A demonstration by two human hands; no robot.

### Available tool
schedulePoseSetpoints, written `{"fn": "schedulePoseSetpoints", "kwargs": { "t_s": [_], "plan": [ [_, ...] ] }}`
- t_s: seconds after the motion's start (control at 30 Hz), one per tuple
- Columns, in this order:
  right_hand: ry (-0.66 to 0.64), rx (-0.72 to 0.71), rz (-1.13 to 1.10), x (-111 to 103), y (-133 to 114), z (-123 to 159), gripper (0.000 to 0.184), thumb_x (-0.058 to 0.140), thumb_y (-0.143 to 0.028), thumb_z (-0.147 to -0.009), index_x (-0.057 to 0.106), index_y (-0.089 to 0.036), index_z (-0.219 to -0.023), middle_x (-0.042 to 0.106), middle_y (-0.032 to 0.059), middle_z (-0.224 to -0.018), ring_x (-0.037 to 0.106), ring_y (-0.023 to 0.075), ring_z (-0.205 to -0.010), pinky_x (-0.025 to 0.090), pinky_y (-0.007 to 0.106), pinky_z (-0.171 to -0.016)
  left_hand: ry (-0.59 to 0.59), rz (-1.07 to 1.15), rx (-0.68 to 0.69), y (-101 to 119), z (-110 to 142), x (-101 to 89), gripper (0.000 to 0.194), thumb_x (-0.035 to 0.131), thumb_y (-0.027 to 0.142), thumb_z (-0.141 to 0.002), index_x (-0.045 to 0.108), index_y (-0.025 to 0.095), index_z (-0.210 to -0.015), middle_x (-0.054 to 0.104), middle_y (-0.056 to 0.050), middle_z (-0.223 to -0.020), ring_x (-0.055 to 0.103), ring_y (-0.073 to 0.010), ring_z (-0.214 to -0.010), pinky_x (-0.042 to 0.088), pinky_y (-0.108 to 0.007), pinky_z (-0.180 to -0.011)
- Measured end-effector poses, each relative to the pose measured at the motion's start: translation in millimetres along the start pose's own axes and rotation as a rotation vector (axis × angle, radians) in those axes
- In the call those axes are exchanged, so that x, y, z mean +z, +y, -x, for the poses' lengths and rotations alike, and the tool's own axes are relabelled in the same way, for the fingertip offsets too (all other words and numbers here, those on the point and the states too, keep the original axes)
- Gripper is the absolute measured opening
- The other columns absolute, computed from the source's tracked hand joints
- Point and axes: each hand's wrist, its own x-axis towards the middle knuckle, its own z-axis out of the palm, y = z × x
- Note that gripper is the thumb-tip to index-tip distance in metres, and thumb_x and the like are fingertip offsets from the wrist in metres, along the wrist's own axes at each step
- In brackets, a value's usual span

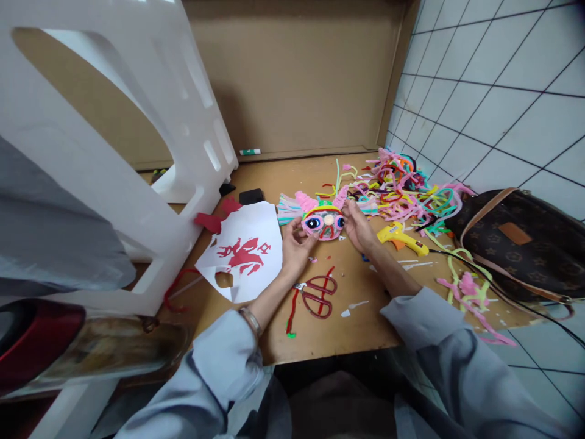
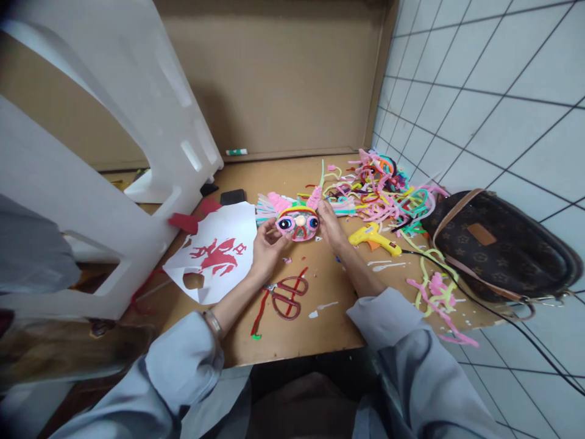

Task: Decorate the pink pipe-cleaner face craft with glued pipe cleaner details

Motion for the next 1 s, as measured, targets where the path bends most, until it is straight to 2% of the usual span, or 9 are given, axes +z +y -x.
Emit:
{"fn": "schedulePoseSetpoints", "kwargs": {
  "t_s": [0.1,0.23,0.37,0.5,0.6,1.0],
  "plan": [
    [0.082,-0.017,-0.012,-2.2,0.5,2.1,0.053,0.065,-0.076,-0.071,0.054,-0.030,-0.096,0.066,0.0004,-0.094,0.064,0.0225,-0.106,0.054,0.039,-0.093,0.017,-0.028,0.016,-0.2,-0.2,-0.1,0.064,0.087,0.035,-0.062,0.056,0.019,-0.116,0.065,-0.009,-0.114,0.063,-0.0177,-0.096,0.053,-0.032,-0.086],
    [0.140,0.031,0.002,-8.7,2.9,3.5,0.060,0.067,-0.073,-0.071,0.056,-0.033,-0.114,0.069,0.0024,-0.108,0.061,0.0235,-0.119,0.051,0.042,-0.101,0.010,-0.010,0.009,-1.5,-1.2,-0.8,0.063,0.087,0.035,-0.061,0.056,0.019,-0.114,0.064,-0.010,-0.115,0.063,-0.0194,-0.101,0.052,-0.035,-0.091],
    [0.183,0.071,0.033,-13.8,0.5,7.0,0.059,0.074,-0.053,-0.070,0.054,-0.034,-0.122,0.068,0.0018,-0.113,0.059,0.0229,-0.122,0.047,0.043,-0.107,0.001,0.021,-0.005,-1.5,-1.2,-1.7,0.064,0.087,0.035,-0.061,0.055,0.019,-0.113,0.064,-0.011,-0.117,0.064,-0.0201,-0.102,0.053,-0.037,-0.091],
    [0.146,0.057,0.116,-15.3,-4.5,14.1,0.075,0.077,-0.031,-0.059,0.053,-0.033,-0.130,0.065,0.0024,-0.112,0.059,0.0255,-0.120,0.044,0.047,-0.110,-0.012,0.044,-0.010,0.2,-0.4,-2.5,0.062,0.087,0.034,-0.062,0.055,0.020,-0.113,0.064,-0.011,-0.122,0.065,-0.0198,-0.104,0.053,-0.037,-0.095],
    [0.105,0.057,0.130,-15.1,-4.4,17.6,0.081,0.076,-0.023,-0.054,0.052,-0.033,-0.131,0.063,0.0040,-0.114,0.058,0.0281,-0.118,0.044,0.051,-0.109,-0.023,0.064,-0.014,0.9,-0.1,-2.5,0.062,0.088,0.036,-0.061,0.055,0.020,-0.112,0.064,-0.011,-0.123,0.065,-0.0207,-0.107,0.053,-0.038,-0.097],
    [0.080,0.042,0.131,-15.6,4.8,15.2,0.081,0.078,-0.022,-0.051,0.051,-0.031,-0.128,0.060,0.0066,-0.122,0.054,0.0310,-0.124,0.045,0.054,-0.106,-0.011,0.063,-0.019,-2.2,-1.0,-2.5,0.066,0.088,0.039,-0.059,0.054,0.020,-0.113,0.062,-0.012,-0.127,0.064,-0.0240,-0.113,0.052,-0.041,-0.098]
  ]
}}
